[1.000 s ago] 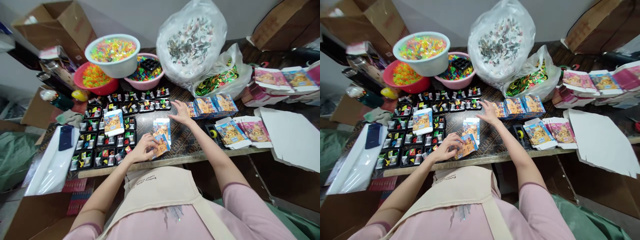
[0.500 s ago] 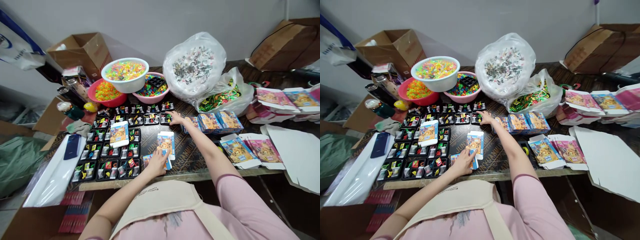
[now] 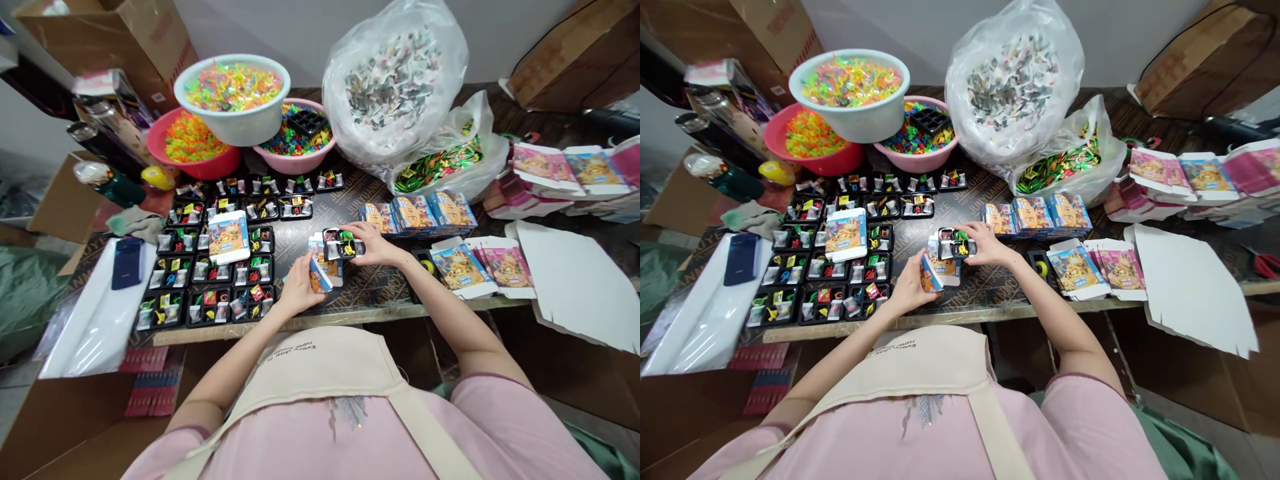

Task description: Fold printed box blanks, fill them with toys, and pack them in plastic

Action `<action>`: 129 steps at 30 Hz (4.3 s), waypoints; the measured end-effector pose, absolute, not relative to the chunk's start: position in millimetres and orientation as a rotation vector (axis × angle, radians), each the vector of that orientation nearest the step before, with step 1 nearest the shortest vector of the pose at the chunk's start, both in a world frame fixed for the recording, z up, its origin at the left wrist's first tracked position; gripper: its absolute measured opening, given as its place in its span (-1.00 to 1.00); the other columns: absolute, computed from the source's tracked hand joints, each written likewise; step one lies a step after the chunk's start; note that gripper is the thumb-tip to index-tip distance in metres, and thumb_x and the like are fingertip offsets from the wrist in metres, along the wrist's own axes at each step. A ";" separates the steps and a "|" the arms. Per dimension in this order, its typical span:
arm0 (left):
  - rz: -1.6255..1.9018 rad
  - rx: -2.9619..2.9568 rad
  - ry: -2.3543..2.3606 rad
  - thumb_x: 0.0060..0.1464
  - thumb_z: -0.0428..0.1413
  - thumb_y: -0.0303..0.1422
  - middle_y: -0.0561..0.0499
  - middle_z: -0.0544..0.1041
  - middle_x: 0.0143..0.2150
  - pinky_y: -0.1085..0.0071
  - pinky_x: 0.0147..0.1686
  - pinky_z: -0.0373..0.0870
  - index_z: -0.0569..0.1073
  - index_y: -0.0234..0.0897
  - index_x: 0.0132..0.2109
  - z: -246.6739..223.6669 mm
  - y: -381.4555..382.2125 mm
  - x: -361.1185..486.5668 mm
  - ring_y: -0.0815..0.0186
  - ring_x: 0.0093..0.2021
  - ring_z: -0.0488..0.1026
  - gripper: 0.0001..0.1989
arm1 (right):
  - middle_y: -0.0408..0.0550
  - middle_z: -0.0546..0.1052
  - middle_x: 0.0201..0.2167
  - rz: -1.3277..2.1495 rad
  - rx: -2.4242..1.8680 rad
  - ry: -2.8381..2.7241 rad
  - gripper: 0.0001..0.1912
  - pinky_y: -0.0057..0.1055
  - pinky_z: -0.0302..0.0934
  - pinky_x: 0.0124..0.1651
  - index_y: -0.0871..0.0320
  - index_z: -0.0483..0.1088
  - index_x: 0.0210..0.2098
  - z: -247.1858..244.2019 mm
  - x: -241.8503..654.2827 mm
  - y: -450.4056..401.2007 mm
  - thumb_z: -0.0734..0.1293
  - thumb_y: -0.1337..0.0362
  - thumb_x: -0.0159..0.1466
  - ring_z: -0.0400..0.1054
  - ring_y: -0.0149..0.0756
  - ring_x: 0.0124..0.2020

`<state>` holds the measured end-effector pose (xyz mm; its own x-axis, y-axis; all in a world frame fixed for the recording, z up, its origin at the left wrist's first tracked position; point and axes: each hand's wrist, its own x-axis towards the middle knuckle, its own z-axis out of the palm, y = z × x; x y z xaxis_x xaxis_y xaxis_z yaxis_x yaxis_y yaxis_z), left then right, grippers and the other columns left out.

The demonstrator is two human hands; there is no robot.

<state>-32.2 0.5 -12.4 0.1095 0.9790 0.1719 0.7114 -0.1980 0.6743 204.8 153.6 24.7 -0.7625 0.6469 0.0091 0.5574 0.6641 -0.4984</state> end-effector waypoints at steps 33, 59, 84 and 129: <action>0.649 2.030 1.663 -0.17 0.31 -0.20 -0.32 0.33 0.28 -0.03 0.23 0.18 0.24 -0.32 0.34 -15.9 -4.5 1.1 -0.16 0.28 0.25 -0.08 | 0.08 0.57 -0.13 1.137 -1.274 -1.538 -0.48 -0.12 0.30 0.12 0.09 0.62 -0.16 -27.3 168.8 26.1 0.27 -0.18 0.26 0.45 -0.11 -0.04; 1.166 0.249 1.083 -0.38 0.31 -0.40 0.10 0.58 -0.42 0.48 -0.43 0.31 0.54 -0.29 -0.34 -25.5 4.0 -1.3 0.40 -0.46 0.42 -0.70 | -0.13 0.57 -0.40 1.608 -1.251 -0.942 -0.64 -0.33 0.28 -0.28 0.10 0.44 -0.20 -12.2 161.9 37.4 0.34 0.10 0.02 0.44 -0.22 -0.36; 1.028 1.209 1.329 -0.22 0.37 -0.23 -0.03 0.60 -0.49 0.39 -0.39 0.43 0.58 -0.32 -0.49 -4.6 18.8 -32.3 0.30 -0.46 0.50 -0.76 | -0.14 0.59 -0.51 1.438 -1.211 -1.281 -0.75 -0.34 0.32 -0.29 0.11 0.55 -0.51 -15.8 176.8 42.5 0.57 0.09 -0.05 0.39 -0.34 -0.47; 1.151 2.341 1.207 0.27 -0.07 -0.47 -0.01 0.41 -0.27 0.37 -0.29 0.30 0.49 -0.17 -0.10 -17.6 24.2 24.3 0.27 -0.28 0.34 -0.75 | 0.03 0.52 -0.29 0.600 -1.780 -0.984 -0.73 -0.18 0.23 -0.03 0.12 0.40 -0.59 -61.3 358.6 -16.7 0.41 0.06 0.02 0.38 -0.11 -0.12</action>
<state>24.3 24.2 -17.6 0.3384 0.7777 0.5299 0.5660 -0.6180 0.5456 358.6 -16.7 -61.3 0.5508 0.8340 0.0340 0.3518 -0.1950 -0.9156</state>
